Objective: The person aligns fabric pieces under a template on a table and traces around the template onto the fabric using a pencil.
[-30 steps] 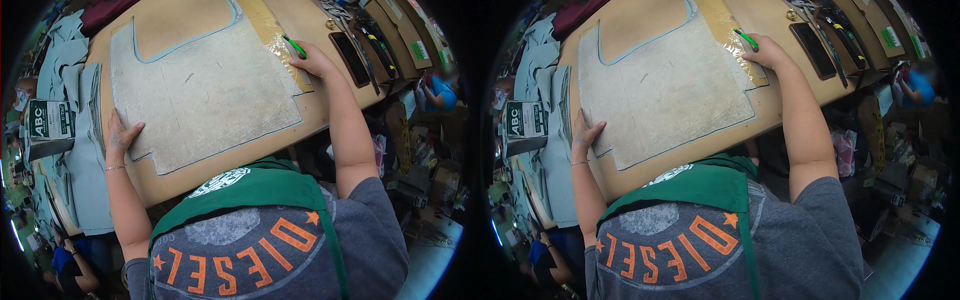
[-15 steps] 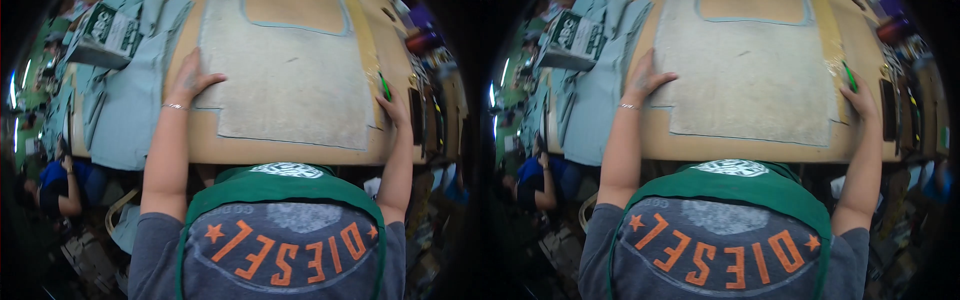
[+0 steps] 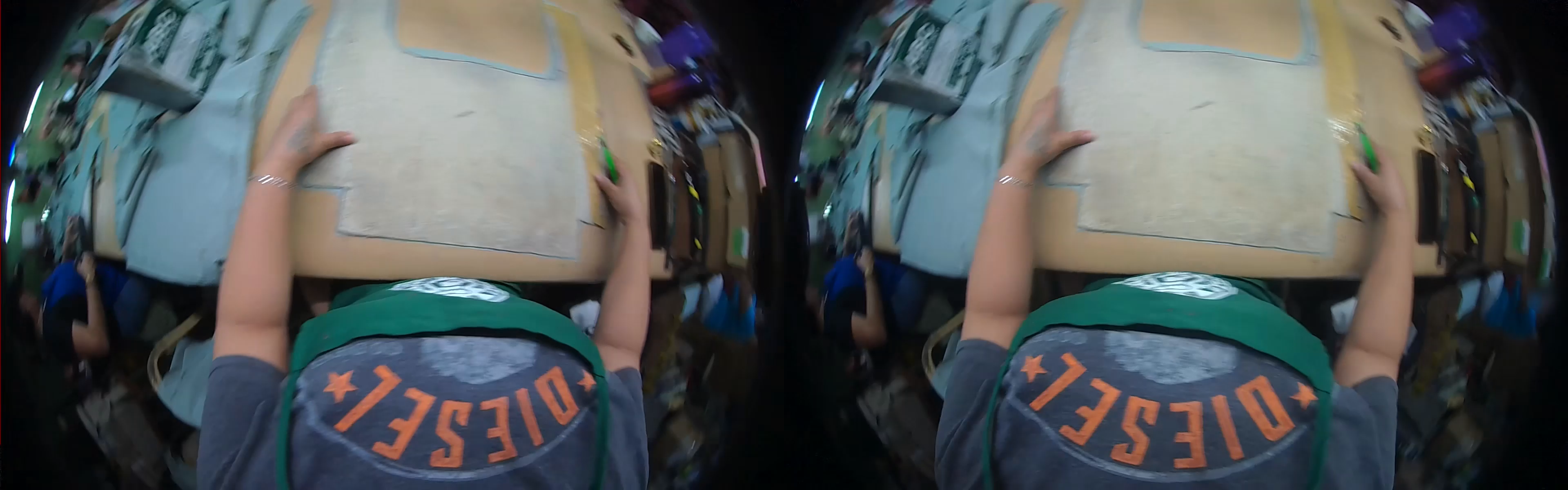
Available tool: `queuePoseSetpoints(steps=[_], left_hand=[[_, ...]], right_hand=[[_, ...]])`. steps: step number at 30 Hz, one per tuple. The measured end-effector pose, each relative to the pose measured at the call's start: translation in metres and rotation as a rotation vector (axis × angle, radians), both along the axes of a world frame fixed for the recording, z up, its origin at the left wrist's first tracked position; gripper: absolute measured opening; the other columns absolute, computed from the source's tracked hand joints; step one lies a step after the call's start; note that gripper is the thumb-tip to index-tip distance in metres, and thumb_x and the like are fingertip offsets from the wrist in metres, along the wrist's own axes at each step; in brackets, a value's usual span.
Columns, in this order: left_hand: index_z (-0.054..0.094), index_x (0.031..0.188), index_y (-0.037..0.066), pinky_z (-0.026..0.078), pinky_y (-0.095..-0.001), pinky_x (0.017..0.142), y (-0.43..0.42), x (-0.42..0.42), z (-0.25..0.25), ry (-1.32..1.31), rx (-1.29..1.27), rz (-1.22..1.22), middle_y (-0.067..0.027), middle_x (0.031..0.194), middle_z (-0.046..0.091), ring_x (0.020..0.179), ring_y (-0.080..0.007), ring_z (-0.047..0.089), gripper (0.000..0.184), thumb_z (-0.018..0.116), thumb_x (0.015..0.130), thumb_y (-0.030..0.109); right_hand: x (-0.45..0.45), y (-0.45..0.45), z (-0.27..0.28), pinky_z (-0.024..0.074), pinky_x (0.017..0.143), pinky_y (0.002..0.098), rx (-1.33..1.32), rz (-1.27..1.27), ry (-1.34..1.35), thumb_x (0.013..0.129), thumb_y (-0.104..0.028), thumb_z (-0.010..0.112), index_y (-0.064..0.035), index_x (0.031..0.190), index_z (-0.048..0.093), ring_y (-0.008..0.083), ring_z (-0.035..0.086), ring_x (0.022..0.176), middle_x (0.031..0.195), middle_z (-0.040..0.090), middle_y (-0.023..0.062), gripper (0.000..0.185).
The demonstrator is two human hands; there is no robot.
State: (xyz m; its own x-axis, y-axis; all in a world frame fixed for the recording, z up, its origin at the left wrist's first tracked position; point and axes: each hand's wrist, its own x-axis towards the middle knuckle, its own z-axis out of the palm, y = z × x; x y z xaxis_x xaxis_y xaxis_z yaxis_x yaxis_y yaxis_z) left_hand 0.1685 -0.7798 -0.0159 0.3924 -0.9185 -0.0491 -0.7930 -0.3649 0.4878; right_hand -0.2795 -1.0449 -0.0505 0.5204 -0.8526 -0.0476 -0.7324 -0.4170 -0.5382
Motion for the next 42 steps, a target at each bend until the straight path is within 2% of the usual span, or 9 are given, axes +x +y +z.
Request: queuePoseSetpoints(steps=[4,6,9,19,21,30,36,41,42], left_hand=[[0.027,0.126,-0.011,0.029,-0.0366,0.099,0.004,0.021,-0.036,-0.104,-0.067,-0.001,-0.0278,0.125,0.037,0.118,-0.0358,0.036,0.101,0.079,0.054,0.037],[0.027,0.126,-0.010,0.031,-0.0364,0.098,0.003,0.012,-0.026,-0.080,-0.058,0.023,-0.0277,0.124,0.038,0.116,-0.0360,0.038,0.099,0.079,0.054,0.034],[0.025,0.127,-0.010,0.031,-0.0366,0.098,0.002,0.004,-0.014,-0.028,-0.029,0.068,-0.0279,0.124,0.037,0.117,-0.0358,0.037,0.099,0.079,0.055,0.033],[0.026,0.127,-0.009,0.035,-0.0361,0.095,0.001,0.008,-0.023,-0.094,-0.012,0.079,-0.0270,0.119,0.041,0.112,-0.0359,0.041,0.098,0.081,0.054,0.029],[0.027,0.127,-0.008,0.037,-0.0364,0.093,-0.001,0.003,-0.019,-0.097,0.017,0.102,-0.0264,0.117,0.042,0.110,-0.0365,0.042,0.098,0.082,0.053,0.027],[0.027,0.128,-0.004,0.041,-0.0369,0.089,-0.006,-0.016,0.013,-0.072,0.204,0.219,-0.0258,0.114,0.041,0.105,-0.0390,0.046,0.101,0.082,0.052,0.033],[0.033,0.126,0.001,0.044,-0.0370,0.085,-0.011,-0.024,0.028,-0.145,0.375,0.282,-0.0221,0.112,0.042,0.102,-0.0369,0.047,0.093,0.080,0.053,0.037],[0.041,0.121,0.002,0.040,-0.0380,0.089,-0.006,-0.022,0.024,-0.250,0.281,0.215,-0.0219,0.111,0.044,0.104,-0.0366,0.045,0.084,0.077,0.055,0.040],[0.043,0.120,0.001,0.038,-0.0378,0.090,0.000,-0.019,0.018,-0.249,0.240,0.196,-0.0230,0.112,0.044,0.104,-0.0371,0.044,0.083,0.076,0.056,0.040]], right_hand=[[0.011,0.014,0.018,0.0391,0.086,0.0332,-0.023,0.055,-0.024,0.069,-0.019,0.068,0.0015,0.119,0.047,0.0266,0.054,0.097,0.103,0.058,0.0195,0.058],[0.008,0.011,0.016,0.0396,0.085,0.0333,-0.002,0.011,0.065,0.068,-0.023,0.071,-0.0080,0.123,0.047,0.0308,0.053,0.094,0.098,0.056,0.0201,0.062],[0.010,0.012,0.016,0.0397,0.084,0.0328,0.067,-0.049,0.037,0.068,-0.024,0.071,-0.0120,0.123,0.047,0.0299,0.052,0.095,0.099,0.053,0.0190,0.061],[0.012,0.016,0.017,0.0379,0.086,0.0314,0.041,-0.053,0.073,0.071,-0.018,0.067,-0.0087,0.126,0.043,0.0279,0.050,0.095,0.097,0.052,0.0178,0.060],[0.009,0.013,0.007,0.0400,0.084,0.0344,0.014,-0.061,-0.012,0.068,-0.020,0.070,-0.0078,0.124,0.045,0.0323,0.052,0.092,0.095,0.052,0.0204,0.063],[0.011,0.016,0.010,0.0401,0.083,0.0325,-0.016,-0.035,-0.006,0.070,-0.013,0.067,-0.0047,0.124,0.044,0.0288,0.051,0.089,0.093,0.050,0.0175,0.059],[0.011,0.016,0.010,0.0410,0.080,0.0317,0.007,-0.058,0.001,0.071,-0.013,0.067,-0.0042,0.125,0.043,0.0266,0.051,0.086,0.091,0.049,0.0165,0.059],[0.000,0.003,-0.010,0.0416,0.079,0.0328,-0.075,0.004,-0.094,0.071,-0.012,0.066,-0.0037,0.125,0.043,0.0242,0.053,0.084,0.091,0.054,0.0151,0.059],[-0.003,-0.002,-0.015,0.0432,0.075,0.0307,0.007,0.032,-0.205,0.072,-0.013,0.067,-0.0023,0.120,0.047,0.0198,0.054,0.080,0.085,0.056,0.0115,0.053]])
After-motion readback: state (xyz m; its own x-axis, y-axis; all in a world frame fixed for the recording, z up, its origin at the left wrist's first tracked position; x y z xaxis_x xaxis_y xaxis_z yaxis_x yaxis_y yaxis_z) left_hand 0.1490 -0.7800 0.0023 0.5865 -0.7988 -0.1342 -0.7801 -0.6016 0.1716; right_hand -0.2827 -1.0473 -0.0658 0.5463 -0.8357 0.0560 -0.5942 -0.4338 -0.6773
